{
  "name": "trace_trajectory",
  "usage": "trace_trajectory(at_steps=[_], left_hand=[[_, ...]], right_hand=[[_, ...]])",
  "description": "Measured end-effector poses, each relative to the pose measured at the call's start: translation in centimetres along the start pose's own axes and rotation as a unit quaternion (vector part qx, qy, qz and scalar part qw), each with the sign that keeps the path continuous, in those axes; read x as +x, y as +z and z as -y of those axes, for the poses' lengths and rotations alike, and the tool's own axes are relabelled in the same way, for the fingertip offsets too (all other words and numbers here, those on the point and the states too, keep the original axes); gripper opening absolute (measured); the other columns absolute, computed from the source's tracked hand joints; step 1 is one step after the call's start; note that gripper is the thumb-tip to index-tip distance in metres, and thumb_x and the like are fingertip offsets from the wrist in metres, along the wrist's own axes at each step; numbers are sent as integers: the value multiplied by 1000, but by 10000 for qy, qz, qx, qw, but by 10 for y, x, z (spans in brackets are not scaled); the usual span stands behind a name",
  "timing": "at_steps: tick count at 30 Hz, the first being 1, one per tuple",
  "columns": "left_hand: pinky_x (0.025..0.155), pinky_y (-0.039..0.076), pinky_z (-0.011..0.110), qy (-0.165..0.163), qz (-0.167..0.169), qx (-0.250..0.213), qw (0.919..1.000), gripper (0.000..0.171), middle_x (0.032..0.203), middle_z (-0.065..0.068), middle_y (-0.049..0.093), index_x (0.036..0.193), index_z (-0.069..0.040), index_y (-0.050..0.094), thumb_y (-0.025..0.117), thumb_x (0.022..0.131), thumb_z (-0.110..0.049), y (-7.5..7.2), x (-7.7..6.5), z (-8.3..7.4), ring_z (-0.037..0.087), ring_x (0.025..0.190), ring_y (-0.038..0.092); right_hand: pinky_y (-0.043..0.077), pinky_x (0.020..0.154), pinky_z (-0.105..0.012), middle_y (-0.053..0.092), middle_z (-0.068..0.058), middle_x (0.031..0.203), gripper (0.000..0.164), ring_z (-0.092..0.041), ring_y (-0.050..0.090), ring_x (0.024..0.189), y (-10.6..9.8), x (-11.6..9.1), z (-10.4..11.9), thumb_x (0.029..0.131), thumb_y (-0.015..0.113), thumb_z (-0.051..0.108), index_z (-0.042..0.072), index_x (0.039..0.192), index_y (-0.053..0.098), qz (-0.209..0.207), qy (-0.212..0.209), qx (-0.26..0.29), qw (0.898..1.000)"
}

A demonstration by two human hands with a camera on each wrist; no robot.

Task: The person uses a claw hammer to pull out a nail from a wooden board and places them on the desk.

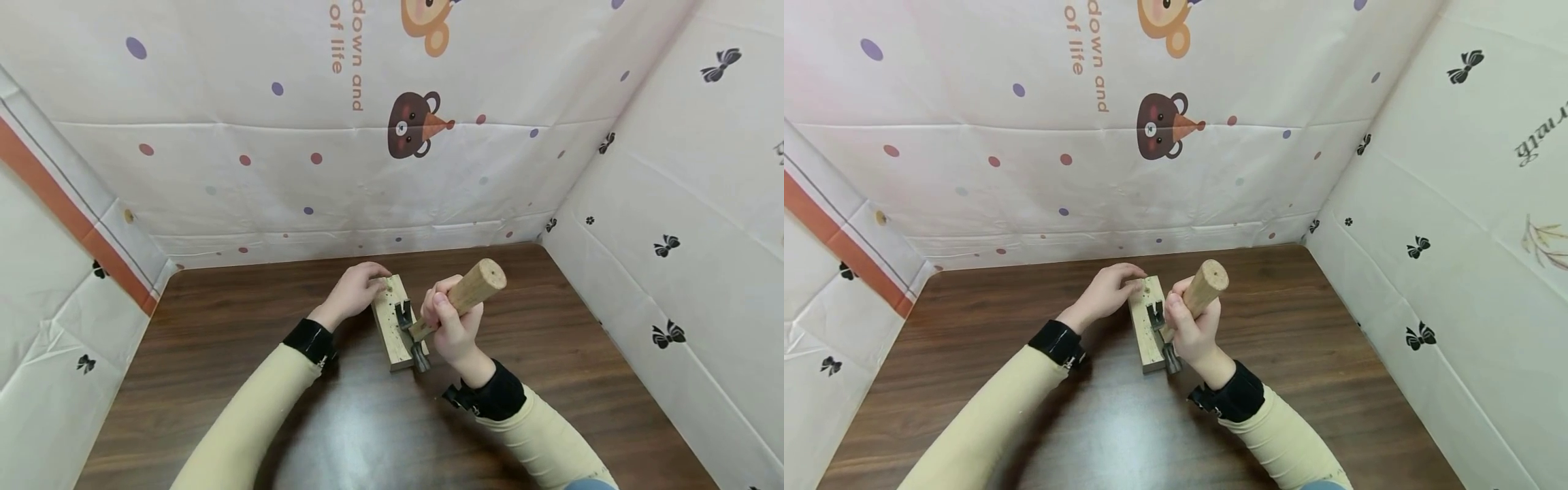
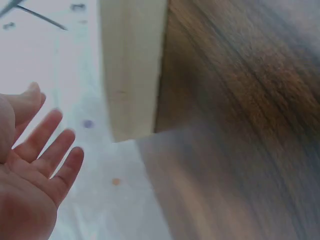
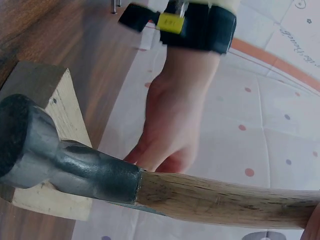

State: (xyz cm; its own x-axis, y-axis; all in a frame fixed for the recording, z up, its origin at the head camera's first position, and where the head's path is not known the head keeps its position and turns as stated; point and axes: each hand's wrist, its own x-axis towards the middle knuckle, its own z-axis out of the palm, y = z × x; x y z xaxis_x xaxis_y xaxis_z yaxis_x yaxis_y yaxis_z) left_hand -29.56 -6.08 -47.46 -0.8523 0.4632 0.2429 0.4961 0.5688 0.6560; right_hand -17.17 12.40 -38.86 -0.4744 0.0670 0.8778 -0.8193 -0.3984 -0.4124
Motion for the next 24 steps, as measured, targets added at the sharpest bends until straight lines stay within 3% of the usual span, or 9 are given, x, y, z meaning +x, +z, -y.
trace_trajectory(at_steps=[3, 5, 11, 18, 24], left_hand=[[88, 55, 41, 320, 70, -143, 9994, 20, 127, 1, 74, 121, -12, 79, 76, 102, -18, -9, -14, -10, 20, 96, 69], [86, 55, 39, 496, 142, -151, 9986, 19, 123, -1, 75, 119, -14, 80, 77, 101, -17, -12, -24, -16, 19, 92, 69], [102, 54, 41, 864, 229, -150, 9959, 18, 119, -2, 77, 117, -14, 81, 79, 99, -14, -17, -52, -34, 16, 116, 70], [100, 55, 36, 986, 199, -151, 9948, 15, 114, -4, 77, 113, -14, 81, 80, 98, -12, -10, -77, -35, 13, 112, 71], [94, 57, 34, 1204, 4, -221, 9925, 15, 106, -8, 76, 105, -16, 80, 83, 94, -7, -5, -87, -32, 8, 104, 70]], right_hand=[[30, 34, -28, 34, -6, 55, 13, -14, 28, 39, -1, 3, 4, 97, 43, -6, -7, 84, 39, -101, 16, 47, 9999], [29, 34, -29, 33, -6, 55, 14, -14, 28, 39, -1, 5, 8, 97, 44, -6, -7, 84, 39, -158, 68, 139, 9998], [24, 32, -32, 32, -4, 55, 13, -12, 27, 39, 1, 11, 20, 98, 42, -5, -2, 85, 40, -240, 338, 489, 9979], [25, 33, -31, 31, -3, 56, 16, -12, 24, 40, 7, 14, 36, 104, 46, 0, 1, 88, 42, -123, 556, 1018, 9932], [27, 33, -30, 31, -4, 56, 14, -12, 25, 40, 12, 14, 44, 103, 43, -1, 0, 89, 42, 126, 560, 1164, 9915]])
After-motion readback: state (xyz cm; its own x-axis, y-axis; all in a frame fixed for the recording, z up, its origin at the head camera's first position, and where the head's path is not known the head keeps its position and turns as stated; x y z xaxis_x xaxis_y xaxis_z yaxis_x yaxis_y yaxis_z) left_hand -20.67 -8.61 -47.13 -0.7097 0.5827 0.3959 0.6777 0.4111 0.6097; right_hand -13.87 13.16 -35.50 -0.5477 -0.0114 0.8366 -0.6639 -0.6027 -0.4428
